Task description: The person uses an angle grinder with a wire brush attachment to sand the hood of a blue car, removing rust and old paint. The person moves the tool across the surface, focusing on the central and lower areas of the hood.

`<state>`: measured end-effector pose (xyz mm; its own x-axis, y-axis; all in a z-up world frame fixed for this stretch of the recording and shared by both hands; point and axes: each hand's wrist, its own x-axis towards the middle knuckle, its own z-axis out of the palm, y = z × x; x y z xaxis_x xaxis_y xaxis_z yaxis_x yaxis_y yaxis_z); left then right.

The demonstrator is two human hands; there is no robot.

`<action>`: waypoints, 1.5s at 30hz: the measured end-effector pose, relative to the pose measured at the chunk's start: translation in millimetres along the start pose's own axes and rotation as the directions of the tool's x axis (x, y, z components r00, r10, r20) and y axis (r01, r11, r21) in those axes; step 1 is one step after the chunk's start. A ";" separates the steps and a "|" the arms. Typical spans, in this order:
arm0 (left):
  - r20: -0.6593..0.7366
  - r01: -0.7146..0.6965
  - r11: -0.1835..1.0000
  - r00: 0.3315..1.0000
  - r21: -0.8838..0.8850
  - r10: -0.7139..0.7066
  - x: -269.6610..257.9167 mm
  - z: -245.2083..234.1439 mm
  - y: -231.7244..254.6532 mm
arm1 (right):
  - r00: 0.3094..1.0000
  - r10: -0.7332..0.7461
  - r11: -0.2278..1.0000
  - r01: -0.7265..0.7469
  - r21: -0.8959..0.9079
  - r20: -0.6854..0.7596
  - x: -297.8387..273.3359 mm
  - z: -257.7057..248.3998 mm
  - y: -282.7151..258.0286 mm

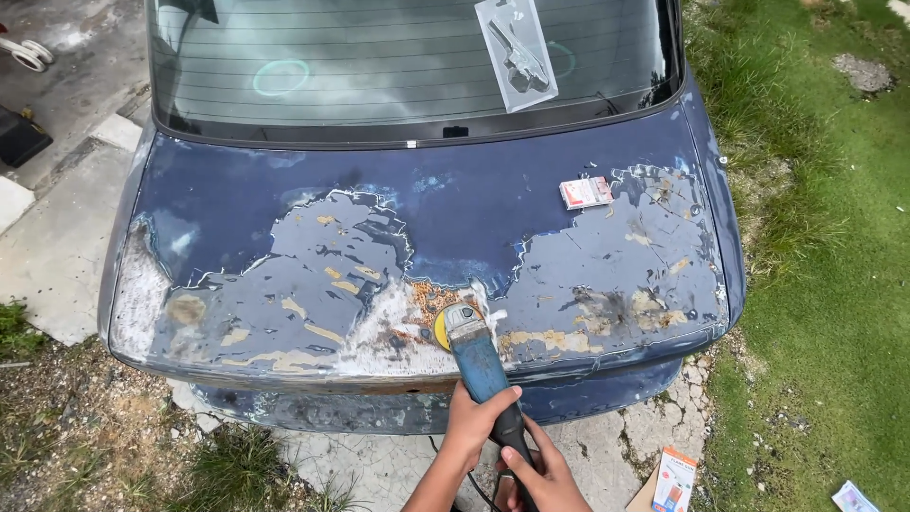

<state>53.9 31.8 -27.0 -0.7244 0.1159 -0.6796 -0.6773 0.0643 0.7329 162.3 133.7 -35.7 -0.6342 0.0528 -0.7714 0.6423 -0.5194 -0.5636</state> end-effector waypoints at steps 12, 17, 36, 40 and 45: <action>0.187 0.166 0.986 0.969 0.007 -0.165 10.4 -9.9 12.3 | 0.972 -0.129 0.992 0.123 -0.041 -0.195 2.2 -8.6 21.0; 0.348 0.115 0.985 0.925 0.128 -0.153 25.3 -33.7 28.9 | 0.910 -0.169 0.983 0.185 0.006 -0.378 3.8 28.9 37.9; 0.540 0.114 0.979 0.820 0.166 -0.187 41.6 -59.2 65.6 | 0.814 -0.206 0.968 0.253 0.012 -0.543 -6.2 76.4 36.0; 0.508 0.160 0.963 0.824 0.216 -0.250 42.1 -55.6 56.4 | 0.809 -0.101 0.972 0.205 0.116 -0.579 10.5 40.3 59.0; 0.548 0.088 0.982 0.820 0.165 -0.166 46.3 -57.3 50.8 | 0.787 -0.218 0.965 0.260 -0.009 -0.577 -2.7 69.8 50.5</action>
<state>-21.4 -16.4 -23.0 -0.4115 0.6273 -0.6612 -0.7079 0.2369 0.6654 166.4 47.7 -41.4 -0.3908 0.6466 -0.6552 0.4586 -0.4804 -0.7476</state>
